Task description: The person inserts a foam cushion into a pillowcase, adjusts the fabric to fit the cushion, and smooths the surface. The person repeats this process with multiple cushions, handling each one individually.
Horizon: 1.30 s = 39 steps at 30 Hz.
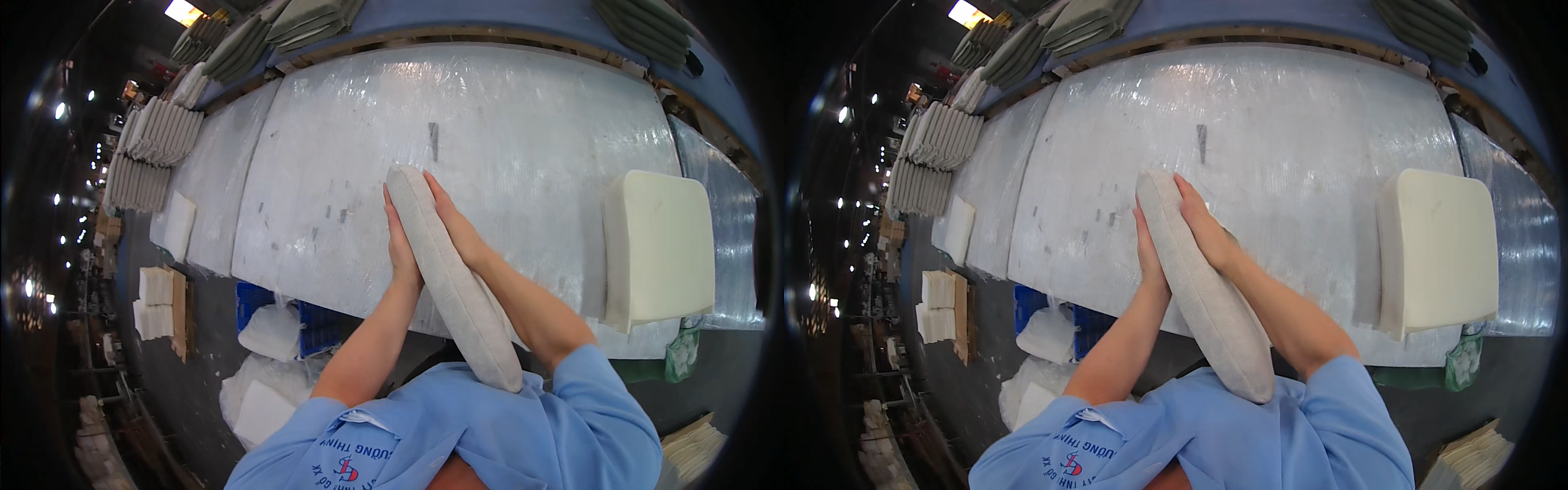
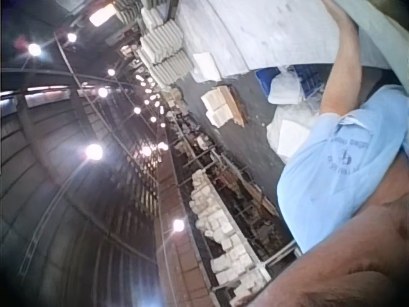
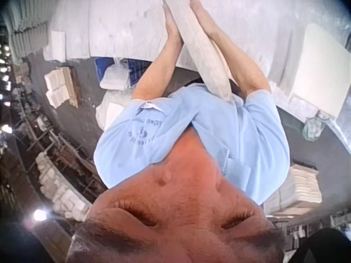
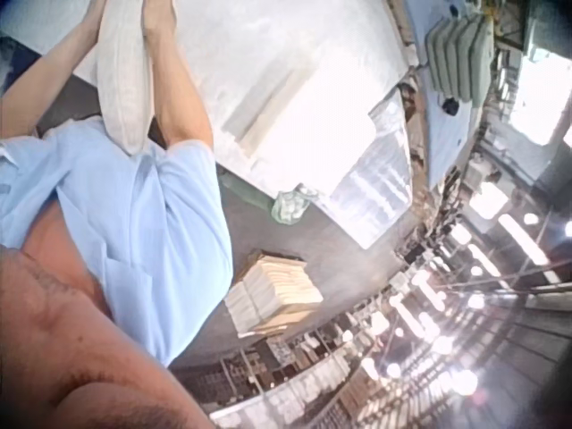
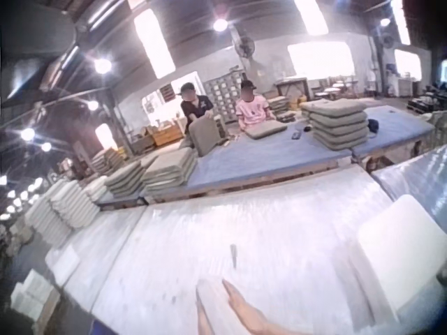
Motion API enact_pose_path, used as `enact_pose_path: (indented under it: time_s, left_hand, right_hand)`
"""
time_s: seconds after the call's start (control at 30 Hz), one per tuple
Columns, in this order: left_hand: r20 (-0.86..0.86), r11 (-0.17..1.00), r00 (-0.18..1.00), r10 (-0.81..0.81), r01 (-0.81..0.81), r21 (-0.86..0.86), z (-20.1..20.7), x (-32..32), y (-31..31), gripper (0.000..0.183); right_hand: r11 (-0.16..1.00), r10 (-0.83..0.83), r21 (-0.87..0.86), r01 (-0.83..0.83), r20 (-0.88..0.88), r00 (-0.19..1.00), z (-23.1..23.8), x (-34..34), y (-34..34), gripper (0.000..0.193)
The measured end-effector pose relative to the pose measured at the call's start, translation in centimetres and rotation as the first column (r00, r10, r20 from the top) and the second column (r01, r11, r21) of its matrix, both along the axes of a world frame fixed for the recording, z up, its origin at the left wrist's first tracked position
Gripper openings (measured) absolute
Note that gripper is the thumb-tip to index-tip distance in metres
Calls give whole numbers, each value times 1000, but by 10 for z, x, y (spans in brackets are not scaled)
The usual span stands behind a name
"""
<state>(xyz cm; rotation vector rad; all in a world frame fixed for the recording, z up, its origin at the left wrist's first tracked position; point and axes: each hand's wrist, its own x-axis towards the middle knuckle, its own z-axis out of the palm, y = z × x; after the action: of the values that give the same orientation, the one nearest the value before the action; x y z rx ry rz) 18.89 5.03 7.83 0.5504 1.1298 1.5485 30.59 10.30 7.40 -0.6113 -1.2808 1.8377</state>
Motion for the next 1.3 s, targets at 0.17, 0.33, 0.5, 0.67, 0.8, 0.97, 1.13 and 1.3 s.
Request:
enact_pose_path:
  time_s: [0.17,0.33,0.5,0.67,0.8,0.97,1.13,1.3]
  left_hand:
    - [80,984,988,-134,142,-108,-32,8,59,73]
    - [96,964,968,-234,243,-106,-22,20,100,73]
    - [-32,991,991,-132,132,14,18,44,73,73]
    - [-634,961,765,-113,247,126,39,95,-29,81]
    - [-616,981,785,-55,157,112,35,81,-24,78]
    - [-503,982,861,-74,152,116,41,82,-26,75]
    - [-536,977,836,-112,191,94,47,79,-24,71]
    - [-541,965,827,-151,241,99,51,77,-25,63]
  right_hand:
    - [988,-36,154,13,151,988,-4,82,-78,81]
    - [996,42,67,-53,157,987,-10,143,-165,87]
    - [998,57,18,-64,276,960,13,151,-140,86]
    - [980,-198,42,196,58,979,32,93,-12,71]
    - [991,-124,-62,119,-78,989,14,74,-27,78]
    - [988,-131,-84,128,-32,991,-20,111,-125,85]
    - [977,-208,-36,209,39,977,-12,134,-197,94]
    - [779,-612,248,577,94,786,-30,117,-275,85]
